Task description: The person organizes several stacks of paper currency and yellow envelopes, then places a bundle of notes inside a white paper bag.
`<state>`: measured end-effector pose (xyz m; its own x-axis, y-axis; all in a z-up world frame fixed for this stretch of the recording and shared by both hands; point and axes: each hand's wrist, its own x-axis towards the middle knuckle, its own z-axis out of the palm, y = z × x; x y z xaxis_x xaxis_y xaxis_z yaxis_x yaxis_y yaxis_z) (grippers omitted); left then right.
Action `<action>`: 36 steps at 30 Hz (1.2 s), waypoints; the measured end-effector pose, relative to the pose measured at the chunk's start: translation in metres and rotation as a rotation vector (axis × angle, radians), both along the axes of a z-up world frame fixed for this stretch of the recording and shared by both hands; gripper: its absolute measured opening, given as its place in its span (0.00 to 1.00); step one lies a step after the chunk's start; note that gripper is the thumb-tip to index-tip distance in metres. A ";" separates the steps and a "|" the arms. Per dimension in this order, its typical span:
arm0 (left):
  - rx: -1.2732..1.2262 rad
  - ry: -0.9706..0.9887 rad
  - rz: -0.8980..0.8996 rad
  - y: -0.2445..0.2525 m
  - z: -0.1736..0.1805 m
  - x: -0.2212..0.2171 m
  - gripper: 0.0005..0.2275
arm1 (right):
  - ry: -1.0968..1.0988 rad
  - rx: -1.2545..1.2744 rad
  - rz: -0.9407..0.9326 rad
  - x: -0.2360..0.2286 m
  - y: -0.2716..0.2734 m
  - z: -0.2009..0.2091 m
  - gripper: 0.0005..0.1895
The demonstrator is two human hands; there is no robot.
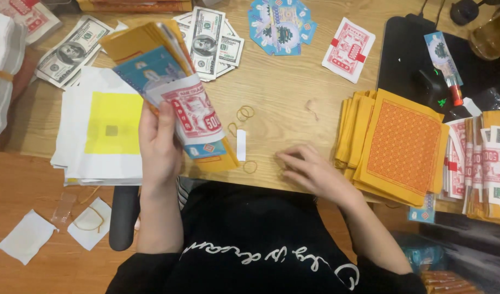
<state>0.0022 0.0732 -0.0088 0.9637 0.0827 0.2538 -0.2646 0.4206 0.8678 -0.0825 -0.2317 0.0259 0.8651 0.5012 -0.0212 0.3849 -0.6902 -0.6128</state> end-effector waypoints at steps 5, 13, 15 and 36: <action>-0.076 0.117 -0.091 -0.014 0.001 -0.013 0.22 | -0.421 -0.041 -0.030 -0.025 -0.009 -0.057 0.10; -0.017 0.214 -0.494 -0.048 -0.012 -0.030 0.19 | -0.457 0.095 -0.133 -0.022 0.004 -0.041 0.04; -0.010 0.202 -0.582 -0.069 -0.010 -0.039 0.18 | -0.323 0.336 -0.271 -0.021 0.007 -0.028 0.04; 0.007 0.092 -0.793 -0.106 -0.016 -0.049 0.17 | 0.459 1.585 0.030 -0.014 -0.032 -0.086 0.13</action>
<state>-0.0465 -0.0328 -0.0252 0.7519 -0.6373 0.1687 0.1833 0.4479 0.8751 -0.0963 -0.2640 -0.0603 0.9218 0.2872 0.2604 -0.0154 0.6983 -0.7156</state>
